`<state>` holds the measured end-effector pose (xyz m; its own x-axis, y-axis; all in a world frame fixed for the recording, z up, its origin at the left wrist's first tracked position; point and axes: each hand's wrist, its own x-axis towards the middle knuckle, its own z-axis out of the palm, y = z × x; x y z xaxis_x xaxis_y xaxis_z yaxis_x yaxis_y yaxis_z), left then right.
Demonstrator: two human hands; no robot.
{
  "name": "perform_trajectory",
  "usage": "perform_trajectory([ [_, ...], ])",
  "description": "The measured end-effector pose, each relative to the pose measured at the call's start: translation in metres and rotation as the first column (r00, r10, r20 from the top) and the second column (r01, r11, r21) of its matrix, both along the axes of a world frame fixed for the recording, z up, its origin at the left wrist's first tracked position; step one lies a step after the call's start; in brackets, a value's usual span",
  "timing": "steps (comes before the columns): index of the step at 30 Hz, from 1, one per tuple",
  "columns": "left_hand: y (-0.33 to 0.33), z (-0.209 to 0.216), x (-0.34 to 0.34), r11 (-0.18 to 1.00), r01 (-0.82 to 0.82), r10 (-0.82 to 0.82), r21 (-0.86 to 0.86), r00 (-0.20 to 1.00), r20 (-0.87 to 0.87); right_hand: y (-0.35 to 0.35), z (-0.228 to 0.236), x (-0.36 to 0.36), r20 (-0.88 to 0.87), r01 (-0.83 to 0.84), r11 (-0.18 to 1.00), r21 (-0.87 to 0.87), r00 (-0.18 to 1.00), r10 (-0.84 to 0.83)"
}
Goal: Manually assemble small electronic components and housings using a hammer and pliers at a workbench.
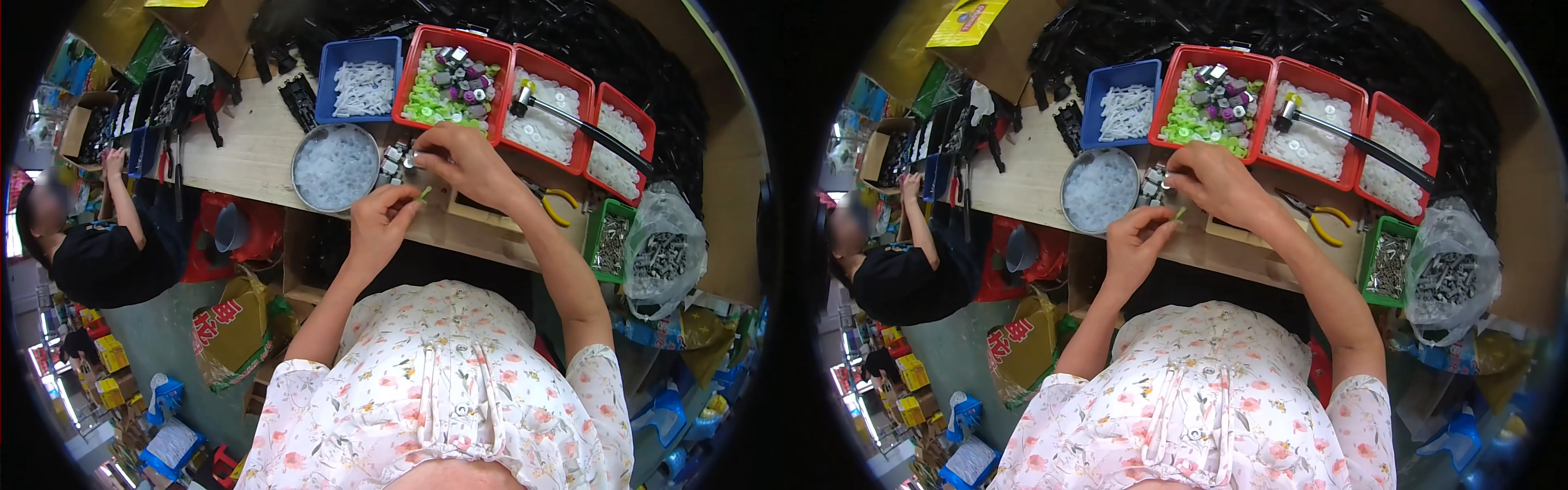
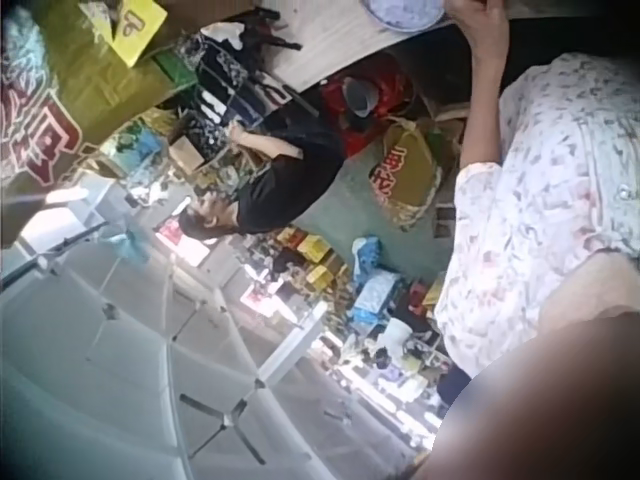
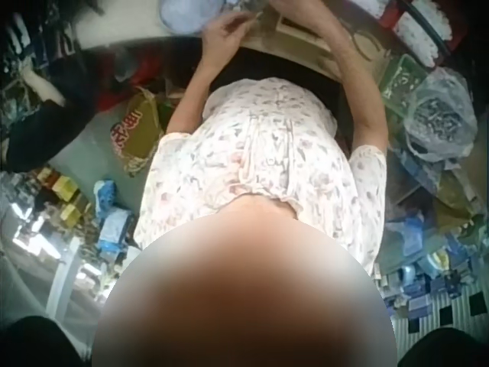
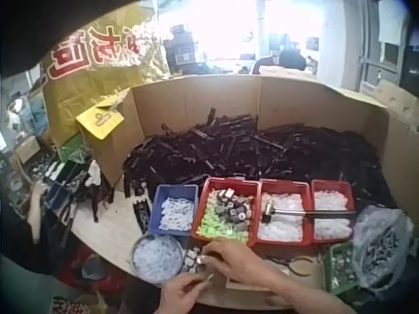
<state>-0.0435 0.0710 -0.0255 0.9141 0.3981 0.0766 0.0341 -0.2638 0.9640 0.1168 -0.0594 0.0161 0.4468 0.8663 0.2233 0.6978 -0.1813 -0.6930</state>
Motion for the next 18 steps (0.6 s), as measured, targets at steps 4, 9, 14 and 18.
perform_trajectory([
  [4,-0.006,-0.004,0.023,0.866,-0.027,-0.048,0.499,0.989,0.138,-0.011,0.005,0.002,-0.558,0.172,0.984,0.034,0.820,-0.124],
  [9,-0.015,0.023,0.026,1.000,-0.016,0.016,-0.004,0.999,0.041,-0.022,0.006,-0.011,-0.868,0.272,0.942,0.199,0.494,0.040],
  [14,-0.017,0.032,0.030,0.569,0.072,-0.067,-0.819,0.997,0.041,-0.025,0.005,-0.033,-0.888,0.440,0.860,0.258,0.460,0.031],
  [18,-0.019,0.024,0.034,0.409,0.096,-0.086,-0.908,0.994,0.067,-0.029,-0.005,-0.044,-0.874,0.487,0.818,0.304,0.484,0.037],
])
